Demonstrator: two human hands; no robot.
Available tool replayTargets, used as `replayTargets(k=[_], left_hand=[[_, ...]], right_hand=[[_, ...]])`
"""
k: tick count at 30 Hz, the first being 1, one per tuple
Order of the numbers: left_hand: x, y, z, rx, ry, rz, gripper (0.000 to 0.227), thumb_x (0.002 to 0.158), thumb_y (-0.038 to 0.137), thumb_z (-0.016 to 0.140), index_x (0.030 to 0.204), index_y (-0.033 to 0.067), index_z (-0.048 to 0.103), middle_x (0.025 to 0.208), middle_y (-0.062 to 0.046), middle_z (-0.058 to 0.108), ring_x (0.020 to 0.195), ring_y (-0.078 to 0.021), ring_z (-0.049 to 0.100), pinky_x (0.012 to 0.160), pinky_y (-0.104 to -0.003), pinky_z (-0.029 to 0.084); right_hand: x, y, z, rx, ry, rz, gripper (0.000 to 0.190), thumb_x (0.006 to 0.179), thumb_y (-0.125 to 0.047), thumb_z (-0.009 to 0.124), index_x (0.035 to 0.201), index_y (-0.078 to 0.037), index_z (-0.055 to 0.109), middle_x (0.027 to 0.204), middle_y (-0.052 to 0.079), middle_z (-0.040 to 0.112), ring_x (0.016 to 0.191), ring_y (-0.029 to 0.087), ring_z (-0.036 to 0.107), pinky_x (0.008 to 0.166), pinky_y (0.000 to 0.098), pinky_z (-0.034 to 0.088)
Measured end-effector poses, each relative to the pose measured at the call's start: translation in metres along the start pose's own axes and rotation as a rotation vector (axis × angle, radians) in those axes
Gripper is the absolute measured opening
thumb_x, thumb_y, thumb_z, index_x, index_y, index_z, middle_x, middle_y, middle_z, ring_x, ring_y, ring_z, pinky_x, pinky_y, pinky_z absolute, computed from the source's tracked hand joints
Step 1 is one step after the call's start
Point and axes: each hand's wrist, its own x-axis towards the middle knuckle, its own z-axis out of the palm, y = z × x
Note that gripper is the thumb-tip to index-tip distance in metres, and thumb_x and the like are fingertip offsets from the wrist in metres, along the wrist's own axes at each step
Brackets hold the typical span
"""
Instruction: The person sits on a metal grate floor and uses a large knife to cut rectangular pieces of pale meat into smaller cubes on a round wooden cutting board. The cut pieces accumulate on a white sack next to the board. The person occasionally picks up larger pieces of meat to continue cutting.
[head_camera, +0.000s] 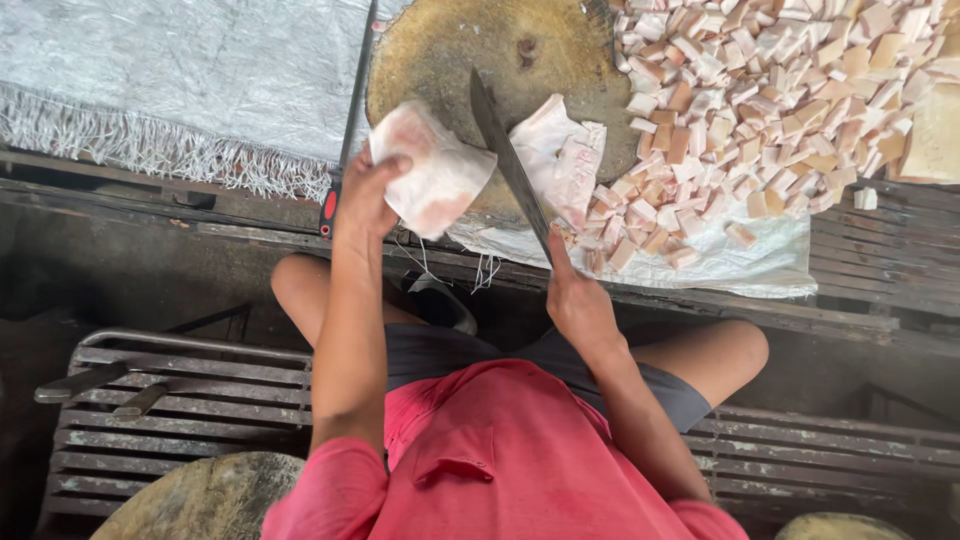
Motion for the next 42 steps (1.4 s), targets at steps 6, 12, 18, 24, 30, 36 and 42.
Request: replayTargets(k=[6,12,18,24,30,36,42], left_hand=[[0.056,0.054,0.015,0.207,-0.008,-0.045,0.041,0.077,-0.002,0.079,0.117,-0.0017,0.07,0.102,-0.014,0.078,0.088,-0.0238,0.077,0.082,-0.041,0.069],[0.056,0.104,0.003,0.271,0.009,0.017,0.04,0.074,0.004,0.081,0.113,0.0016,0.074,0.105,-0.015,0.08,0.09,-0.0251,0.078,0.086,-0.041,0.069],[0.037,0.071,0.029,0.229,-0.065,-0.032,0.04,0.075,0.006,0.081,0.114,0.0027,0.072,0.103,-0.013,0.078,0.09,-0.0245,0.077,0.081,-0.042,0.069],[0.066,0.014,0.057,0.504,0.012,-0.401,0.049,0.077,0.013,0.076,0.124,0.0041,0.064,0.106,-0.012,0.077,0.092,-0.0248,0.078,0.075,-0.042,0.069],[0.034,-0.024,0.071,0.828,0.072,-0.022,0.063,0.08,0.007,0.08,0.135,-0.0045,0.05,0.114,-0.019,0.074,0.102,-0.0276,0.075,0.089,-0.04,0.065],[0.041,-0.044,0.111,0.219,0.222,-0.48,0.064,0.076,0.002,0.075,0.134,-0.0037,0.051,0.113,-0.018,0.072,0.098,-0.0273,0.076,0.085,-0.044,0.066],[0.06,-0.037,0.174,0.162,-0.008,-0.397,0.052,0.081,0.004,0.076,0.127,-0.0065,0.054,0.107,-0.021,0.069,0.094,-0.0312,0.075,0.084,-0.047,0.068]], right_hand=[[-0.035,0.008,-0.005,0.01,0.076,-0.008,0.071,0.092,-0.008,0.059,0.158,-0.015,0.034,0.072,0.022,0.069,0.066,0.045,0.069,0.061,0.0566,0.054],[0.017,0.0,0.005,-0.079,0.334,-0.3,0.074,0.087,-0.007,0.061,0.156,-0.006,0.034,0.066,0.016,0.068,0.065,0.044,0.068,0.082,0.0669,0.053],[0.029,0.015,0.001,-0.014,0.156,-0.062,0.068,0.092,-0.005,0.061,0.157,-0.012,0.043,0.067,0.026,0.067,0.061,0.045,0.067,0.061,0.0559,0.053],[0.029,0.054,-0.011,0.162,0.268,0.055,0.065,0.097,-0.005,0.057,0.159,-0.01,0.041,0.07,0.027,0.066,0.066,0.048,0.067,0.061,0.0553,0.051],[0.006,0.036,-0.022,0.317,0.18,0.273,0.066,0.095,-0.007,0.056,0.159,-0.014,0.042,0.064,0.028,0.062,0.051,0.036,0.064,0.056,0.0401,0.051],[-0.001,0.025,-0.01,0.542,0.258,0.13,0.061,0.099,-0.006,0.055,0.159,-0.009,0.043,0.071,0.011,0.064,0.061,0.012,0.057,0.06,0.0287,0.053],[-0.025,0.035,-0.021,0.774,0.331,0.169,0.065,0.101,-0.003,0.05,0.164,-0.01,0.032,0.077,0.0,0.062,0.06,0.006,0.053,0.055,0.0232,0.049]])
